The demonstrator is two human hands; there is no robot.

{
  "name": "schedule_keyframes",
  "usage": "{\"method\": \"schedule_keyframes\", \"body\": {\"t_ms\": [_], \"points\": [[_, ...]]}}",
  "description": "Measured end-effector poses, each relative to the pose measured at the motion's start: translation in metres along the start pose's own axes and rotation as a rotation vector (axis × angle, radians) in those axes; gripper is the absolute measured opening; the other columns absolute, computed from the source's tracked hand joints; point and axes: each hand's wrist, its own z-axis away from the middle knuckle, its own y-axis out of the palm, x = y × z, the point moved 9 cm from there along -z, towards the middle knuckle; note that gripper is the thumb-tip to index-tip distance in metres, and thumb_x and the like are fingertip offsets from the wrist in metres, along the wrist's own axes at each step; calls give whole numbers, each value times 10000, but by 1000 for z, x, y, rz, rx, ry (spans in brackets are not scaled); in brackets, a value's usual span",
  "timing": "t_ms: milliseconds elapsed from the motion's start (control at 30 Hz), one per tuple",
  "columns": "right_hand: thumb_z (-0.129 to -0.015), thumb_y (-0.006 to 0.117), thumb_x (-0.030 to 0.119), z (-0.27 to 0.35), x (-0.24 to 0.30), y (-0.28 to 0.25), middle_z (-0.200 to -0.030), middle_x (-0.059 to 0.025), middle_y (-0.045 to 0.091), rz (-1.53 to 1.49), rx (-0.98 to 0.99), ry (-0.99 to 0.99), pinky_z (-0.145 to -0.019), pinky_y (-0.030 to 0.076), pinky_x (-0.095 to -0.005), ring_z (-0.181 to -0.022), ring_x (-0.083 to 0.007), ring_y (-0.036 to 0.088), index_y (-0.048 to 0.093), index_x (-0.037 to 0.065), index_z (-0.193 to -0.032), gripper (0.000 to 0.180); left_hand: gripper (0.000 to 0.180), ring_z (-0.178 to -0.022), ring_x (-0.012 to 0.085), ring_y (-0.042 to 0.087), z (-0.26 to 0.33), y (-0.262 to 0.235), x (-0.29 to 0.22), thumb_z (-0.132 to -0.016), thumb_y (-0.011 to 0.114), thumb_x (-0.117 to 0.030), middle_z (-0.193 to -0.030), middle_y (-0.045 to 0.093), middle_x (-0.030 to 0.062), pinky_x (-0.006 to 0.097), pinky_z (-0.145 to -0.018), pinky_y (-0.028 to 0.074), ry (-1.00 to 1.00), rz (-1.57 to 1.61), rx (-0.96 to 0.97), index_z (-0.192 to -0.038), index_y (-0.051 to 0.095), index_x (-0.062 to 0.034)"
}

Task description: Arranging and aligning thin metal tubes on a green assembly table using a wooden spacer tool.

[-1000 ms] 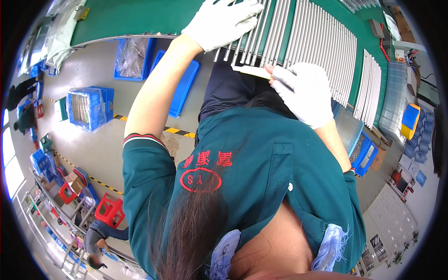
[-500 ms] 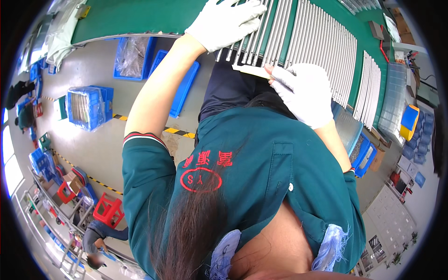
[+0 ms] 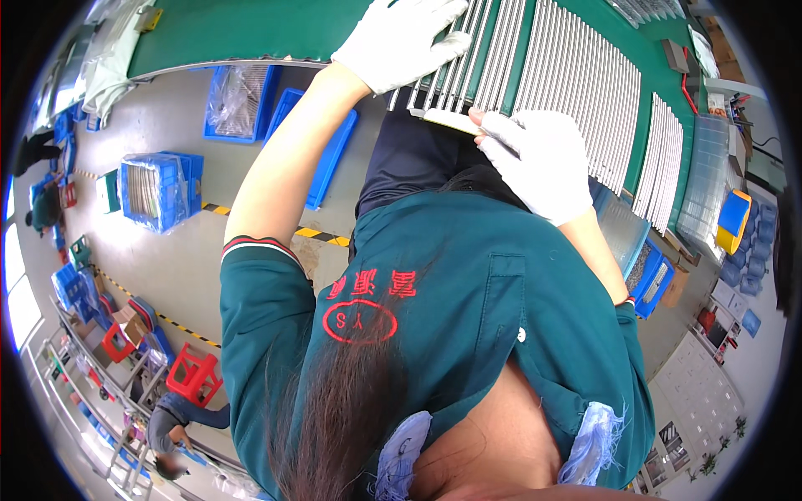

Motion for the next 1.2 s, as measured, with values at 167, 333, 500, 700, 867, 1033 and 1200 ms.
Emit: {"method": "schedule_keyframes", "body": {"t_ms": [167,333,500,700,867,1033,1200], "points": [[-853,766,283,2,-8,4,-656,5,509,-14,42,97,-553,419,-355,-599,-174,547,760,146,-1080,266,482,-1313,363,538,-1,-2,-1,-983,592,-376,-1355,591,194,558,-1147,354,-17,9,1,-1337,573,-49],[-861,760,303,-5,-12,5,-630,-13,481,20,15,161,-564,423,-367,-597,-199,555,756,165,-1100,277,445,-1275,367,550,-2,-4,-6,-984,586,-359,-1324,602,189,553,-1131,367,21,-24,-1,-1305,580,-50],[-848,768,290,-2,-11,-2,-617,-10,486,-50,12,138,-561,427,-364,-592,-196,555,761,173,-1087,267,509,-1301,376,529,-1,-3,-10,-997,556,-400,-1367,589,198,558,-1142,355,48,-72,3,-1348,572,-32],[-845,769,266,5,-11,-2,-621,-6,492,-92,61,158,-545,424,-358,-586,-183,553,771,168,-1059,235,689,-1467,388,398,-10,11,-17,-1023,477,-515,-1536,483,235,559,-1229,247,-42,-29,196,-1477,498,2],[-844,771,269,6,-9,-6,-622,-5,492,-32,46,138,-552,429,-369,-586,-191,554,771,170,-1063,241,703,-1492,376,369,-10,20,-10,-1031,459,-525,-1561,454,237,553,-1242,218,-50,80,199,-1491,484,5],[-845,770,269,4,-12,-2,-630,-7,498,-25,33,166,-565,436,-375,-601,-199,561,771,181,-1067,239,702,-1500,374,361,-10,18,-14,-1033,454,-528,-1569,447,233,551,-1244,214,-53,-9,232,-1498,480,-3],[-855,762,297,0,-11,-9,-626,-14,508,-8,-51,159,-571,442,-371,-594,-208,561,770,207,-1075,238,693,-1486,372,380,-6,20,-9,-1035,447,-527,-1556,462,228,555,-1241,218,-6,-21,113,-1495,485,-10]]}}
